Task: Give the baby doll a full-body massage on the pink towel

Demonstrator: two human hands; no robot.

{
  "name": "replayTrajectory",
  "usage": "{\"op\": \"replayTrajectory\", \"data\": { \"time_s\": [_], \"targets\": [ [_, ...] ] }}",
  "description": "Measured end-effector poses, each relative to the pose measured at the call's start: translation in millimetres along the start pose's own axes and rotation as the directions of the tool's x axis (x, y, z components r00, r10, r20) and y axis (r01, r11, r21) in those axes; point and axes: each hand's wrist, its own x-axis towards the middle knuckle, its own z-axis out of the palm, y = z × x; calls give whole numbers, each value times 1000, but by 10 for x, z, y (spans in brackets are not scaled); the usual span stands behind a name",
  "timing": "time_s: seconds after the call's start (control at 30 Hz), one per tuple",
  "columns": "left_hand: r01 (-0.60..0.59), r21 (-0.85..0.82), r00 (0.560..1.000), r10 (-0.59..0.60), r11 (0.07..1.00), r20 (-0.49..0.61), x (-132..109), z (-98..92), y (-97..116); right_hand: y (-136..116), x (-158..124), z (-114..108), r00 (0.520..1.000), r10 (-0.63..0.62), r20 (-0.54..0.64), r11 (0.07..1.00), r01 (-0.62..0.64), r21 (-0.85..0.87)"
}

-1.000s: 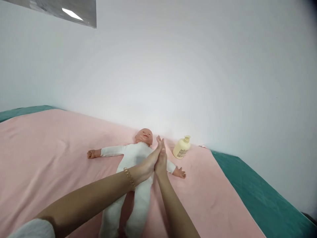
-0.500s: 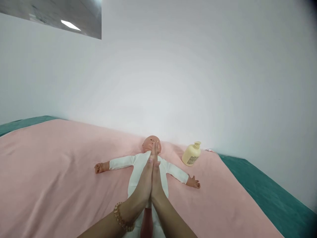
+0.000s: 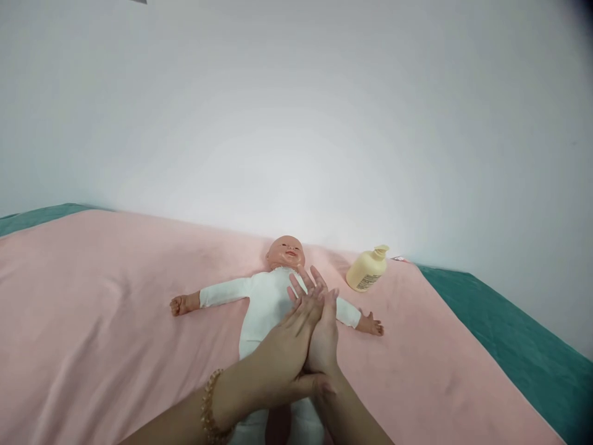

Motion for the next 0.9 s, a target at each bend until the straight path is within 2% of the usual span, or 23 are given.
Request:
{"op": "replayTrajectory", "data": {
  "time_s": [0.07,0.1,0.13,0.2,0.27,0.37,0.43,0.5,0.57,0.6,0.67,0.8,0.9],
  "targets": [
    [9,71,996,-15,997,83,12,-8,27,-37,63,-162,982,172,-74,948,-144,284],
    [0,119,994,-13,993,106,10,-25,29,-60,97,-261,973,223,-63,911,-185,369],
    [-27,171,992,6,985,123,3,-52,23,-79,132,-366,975,223,-21,901,-197,386],
    [-127,256,986,94,958,139,-17,-128,-3,-93,200,-583,982,157,106,934,-183,308],
    [-226,303,973,199,926,119,-32,-214,-28,-66,253,-772,982,97,164,969,-131,209],
    [-233,378,967,256,896,-10,-38,-323,-44,16,286,-931,971,14,238,995,-36,88],
    [-248,429,947,311,869,-82,-36,-383,-57,51,281,-939,912,-34,408,995,-6,97],
    [-287,468,909,391,836,-141,-37,-446,-95,42,262,-889,798,-65,599,989,-27,144],
    [-305,485,873,444,820,-203,-42,-512,-156,1,236,-807,704,-62,707,988,-55,141],
    [-305,486,857,458,819,-234,-46,-542,-190,-20,223,-762,683,-49,729,992,-54,117],
    [-290,488,844,461,823,-276,-50,-580,-251,-37,199,-674,694,-43,719,999,13,48],
    [-264,510,849,448,819,-279,-42,-546,-314,91,179,-533,736,-99,670,960,247,-129],
    [-284,510,836,470,812,-284,-35,-482,-334,262,201,-478,739,-42,672,923,286,-257]
  ]
}}
